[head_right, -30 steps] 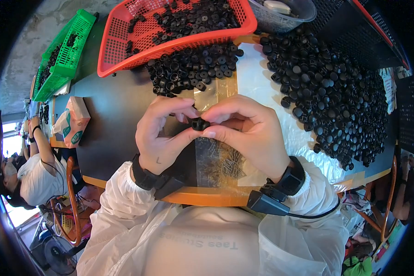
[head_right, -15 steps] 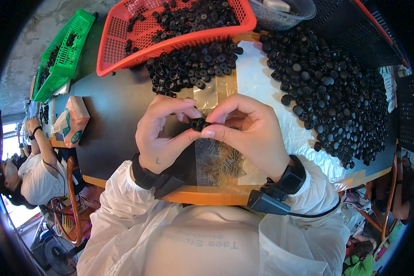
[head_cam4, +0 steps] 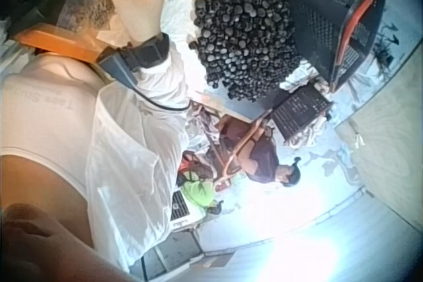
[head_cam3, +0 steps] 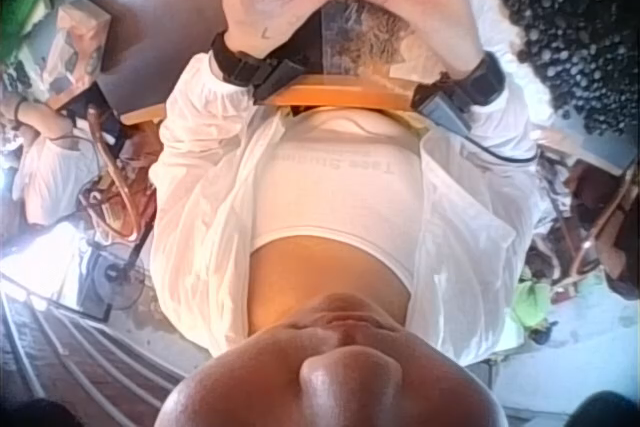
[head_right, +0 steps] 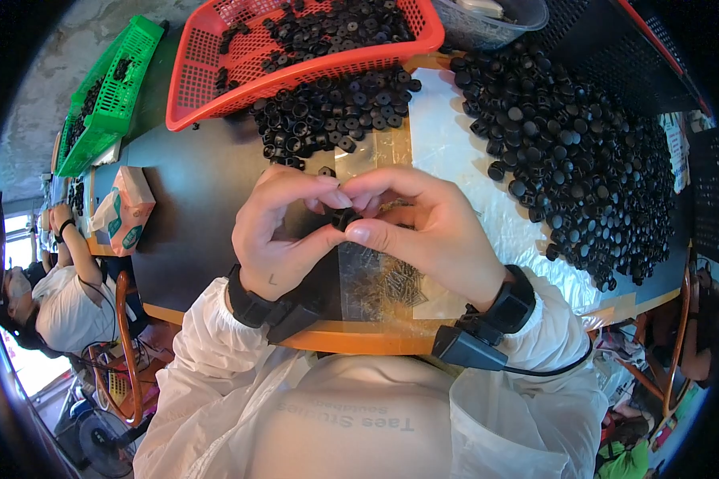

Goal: Assembling small black plastic components by inserting metal pins into them by hand.

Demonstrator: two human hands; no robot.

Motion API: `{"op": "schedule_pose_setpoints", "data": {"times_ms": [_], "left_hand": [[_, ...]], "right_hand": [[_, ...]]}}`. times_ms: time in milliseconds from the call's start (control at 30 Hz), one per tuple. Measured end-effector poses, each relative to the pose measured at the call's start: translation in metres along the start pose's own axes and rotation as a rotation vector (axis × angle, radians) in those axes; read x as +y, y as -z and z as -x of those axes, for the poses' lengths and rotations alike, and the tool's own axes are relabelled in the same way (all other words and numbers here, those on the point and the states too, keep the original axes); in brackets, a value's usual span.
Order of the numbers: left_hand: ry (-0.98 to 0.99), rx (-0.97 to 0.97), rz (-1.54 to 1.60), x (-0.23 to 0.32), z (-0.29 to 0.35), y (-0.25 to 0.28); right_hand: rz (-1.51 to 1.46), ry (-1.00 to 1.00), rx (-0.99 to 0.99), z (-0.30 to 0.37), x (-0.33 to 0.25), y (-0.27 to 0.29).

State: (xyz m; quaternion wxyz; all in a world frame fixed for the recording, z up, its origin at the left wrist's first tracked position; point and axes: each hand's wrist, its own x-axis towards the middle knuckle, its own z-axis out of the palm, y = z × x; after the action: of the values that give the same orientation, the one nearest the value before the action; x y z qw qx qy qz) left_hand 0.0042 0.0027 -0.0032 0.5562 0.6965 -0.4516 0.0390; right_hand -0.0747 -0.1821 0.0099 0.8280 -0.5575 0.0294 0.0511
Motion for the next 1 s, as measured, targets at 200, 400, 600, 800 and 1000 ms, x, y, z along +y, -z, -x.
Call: {"op": "schedule_pose_setpoints", "data": {"times_ms": [200, 400, 600, 800, 1000], "left_hand": [[-0.018, 0.052, 0.008, 0.003, -0.005, -0.001], [-0.080, -0.080, -0.093, -0.005, -0.008, 0.011], [-0.100, -0.092, -0.047, -0.007, -0.006, 0.009], [-0.145, -0.143, -0.056, -0.010, -0.007, 0.013], [-0.138, -0.166, -0.093, -0.009, -0.008, 0.017]], "right_hand": [[0.005, -0.043, -0.113, 0.003, 0.004, 0.006], [-0.002, 0.034, -0.163, 0.003, 0.006, 0.007], [0.048, 0.006, -0.166, 0.002, 0.001, 0.005], [0.122, 0.011, -0.196, 0.002, 0.000, 0.006], [0.193, -0.057, -0.130, 0.003, -0.008, 0.004]]}}
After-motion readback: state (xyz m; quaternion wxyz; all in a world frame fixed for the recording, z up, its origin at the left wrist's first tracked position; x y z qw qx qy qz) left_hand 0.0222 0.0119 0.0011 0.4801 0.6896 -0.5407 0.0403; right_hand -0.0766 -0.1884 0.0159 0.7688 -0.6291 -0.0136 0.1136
